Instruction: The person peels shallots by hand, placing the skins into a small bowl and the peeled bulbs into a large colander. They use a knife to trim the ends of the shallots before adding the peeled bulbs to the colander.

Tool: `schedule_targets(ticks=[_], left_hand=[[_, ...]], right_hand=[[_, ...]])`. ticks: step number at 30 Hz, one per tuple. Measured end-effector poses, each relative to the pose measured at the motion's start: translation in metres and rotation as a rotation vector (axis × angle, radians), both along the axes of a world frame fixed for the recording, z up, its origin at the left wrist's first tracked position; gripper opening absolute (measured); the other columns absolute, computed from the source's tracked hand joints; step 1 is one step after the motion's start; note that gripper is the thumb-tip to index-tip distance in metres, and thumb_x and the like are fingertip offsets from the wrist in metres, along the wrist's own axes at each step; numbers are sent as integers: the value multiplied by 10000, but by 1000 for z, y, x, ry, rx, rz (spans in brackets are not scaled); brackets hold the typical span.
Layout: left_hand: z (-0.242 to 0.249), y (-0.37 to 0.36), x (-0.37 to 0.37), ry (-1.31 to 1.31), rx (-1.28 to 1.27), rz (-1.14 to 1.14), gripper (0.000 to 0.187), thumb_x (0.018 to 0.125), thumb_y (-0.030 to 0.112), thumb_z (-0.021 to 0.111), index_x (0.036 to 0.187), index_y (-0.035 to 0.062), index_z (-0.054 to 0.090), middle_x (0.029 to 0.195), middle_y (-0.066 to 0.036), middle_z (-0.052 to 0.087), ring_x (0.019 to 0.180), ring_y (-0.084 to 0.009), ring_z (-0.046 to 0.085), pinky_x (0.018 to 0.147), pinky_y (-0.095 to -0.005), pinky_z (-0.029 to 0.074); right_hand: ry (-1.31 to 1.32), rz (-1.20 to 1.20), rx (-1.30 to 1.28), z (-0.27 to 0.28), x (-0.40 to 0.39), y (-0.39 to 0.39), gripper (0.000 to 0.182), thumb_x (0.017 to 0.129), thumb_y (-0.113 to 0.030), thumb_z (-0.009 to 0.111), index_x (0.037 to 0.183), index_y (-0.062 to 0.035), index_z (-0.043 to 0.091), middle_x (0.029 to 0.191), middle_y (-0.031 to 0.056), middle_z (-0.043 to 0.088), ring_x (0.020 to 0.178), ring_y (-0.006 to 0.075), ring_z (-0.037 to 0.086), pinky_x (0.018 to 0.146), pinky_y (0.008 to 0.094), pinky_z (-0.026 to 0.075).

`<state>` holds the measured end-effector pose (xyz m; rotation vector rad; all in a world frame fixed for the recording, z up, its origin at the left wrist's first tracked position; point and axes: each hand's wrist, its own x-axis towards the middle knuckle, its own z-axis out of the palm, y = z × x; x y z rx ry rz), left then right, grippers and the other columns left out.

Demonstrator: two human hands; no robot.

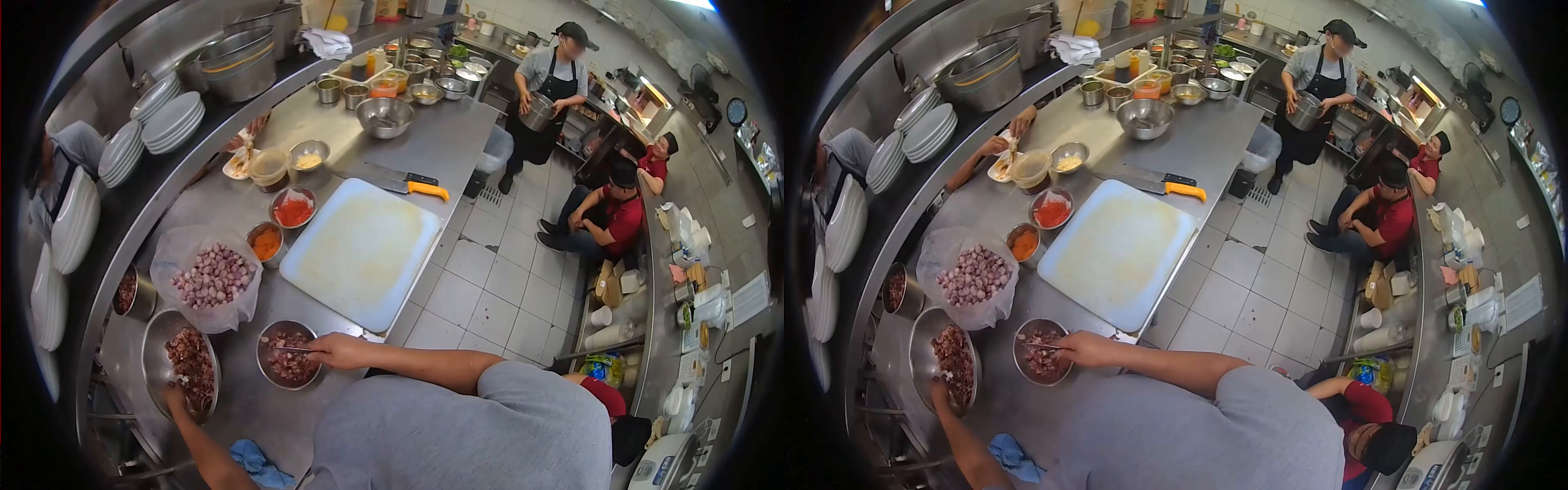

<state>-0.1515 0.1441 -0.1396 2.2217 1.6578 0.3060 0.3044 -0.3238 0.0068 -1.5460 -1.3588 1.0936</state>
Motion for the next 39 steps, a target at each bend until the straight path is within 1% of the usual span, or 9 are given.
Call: schedule_targets(ticks=[11, 19, 21, 22, 25, 27, 29, 34, 39], left_hand=[[17, -36, 27, 48, 193, -143, 205, 803, 123, 679, 921, -39, 638, 872, -190, 678, 779, -322, 649, 714, -420, 497], [57, -77, 90, 40, -96, 524, 750, 875, 658, 504, 1056, -54, 652, 903, -243, 664, 836, -296, 622, 747, -445, 475], [85, -114, 124, -409, -116, 392, 592, 980, 528, 408, 1237, 31, 599, 1111, -179, 662, 886, -290, 619, 793, -434, 474], [98, -123, 132, -218, -119, 346, 551, 1000, 485, 383, 1225, 36, 609, 1134, -192, 661, 958, -303, 633, 822, -433, 466], [111, -146, 156, -555, -28, 320, 666, 998, 519, 351, 1192, -71, 593, 1113, -235, 657, 1026, -301, 620, 873, -416, 463], [108, -143, 155, -838, -236, 642, 604, 1006, 462, 387, 1161, -78, 610, 1060, -205, 650, 940, -249, 632, 831, -381, 497], [51, -101, 102, -775, -414, 661, 423, 979, 342, 511, 1162, -29, 599, 1015, -149, 642, 760, -192, 629, 647, -352, 514], [77, -126, 115, -790, -243, 571, 313, 883, 156, 664, 1143, 18, 559, 761, -70, 587, 576, -108, 502, 424, -283, 360], [88, -124, 116, -533, -64, 587, 419, 937, 346, 551, 1035, -52, 639, 872, -180, 677, 762, -276, 657, 692, -390, 514]], right_hand=[[-24, 75, 63, -8, 44, 2, 353, 966, -202, 540, 1285, -55, 570, 983, 167, 689, 860, 260, 655, 788, 362, 497], [153, 105, -54, -13, 79, 16, 341, 982, -199, 519, 1294, -73, 572, 987, 126, 685, 808, 190, 637, 726, 331, 538], [127, 143, -57, -17, 85, 24, 319, 990, -225, 518, 1258, -67, 592, 940, 81, 674, 767, 142, 611, 678, 301, 532], [207, 113, -113, -27, 83, 28, 317, 994, -240, 515, 1244, -64, 599, 907, 69, 674, 732, 132, 610, 660, 289, 528], [193, 189, -216, -12, 81, 41, 296, 985, -232, 525, 1210, -60, 609, 842, 44, 661, 668, 98, 589, 604, 271, 504], [187, 265, -228, -11, 79, 48, 295, 977, -213, 530, 1208, -46, 604, 820, 60, 651, 658, 111, 577, 616, 288, 501], [155, 264, -177, -7, 76, 55, 238, 995, -242, 501, 1087, -64, 630, 867, 9, 663, 687, 77, 595, 569, 248, 492], [207, 268, -236, -9, 68, 61, 228, 994, -233, 494, 1067, -66, 630, 895, 3, 657, 691, 82, 585, 554, 245, 482], [194, 245, -319, -19, 62, 59, 203, 999, -214, 480, 1006, -68, 620, 898, -3, 649, 687, 80, 572, 546, 244, 474]])
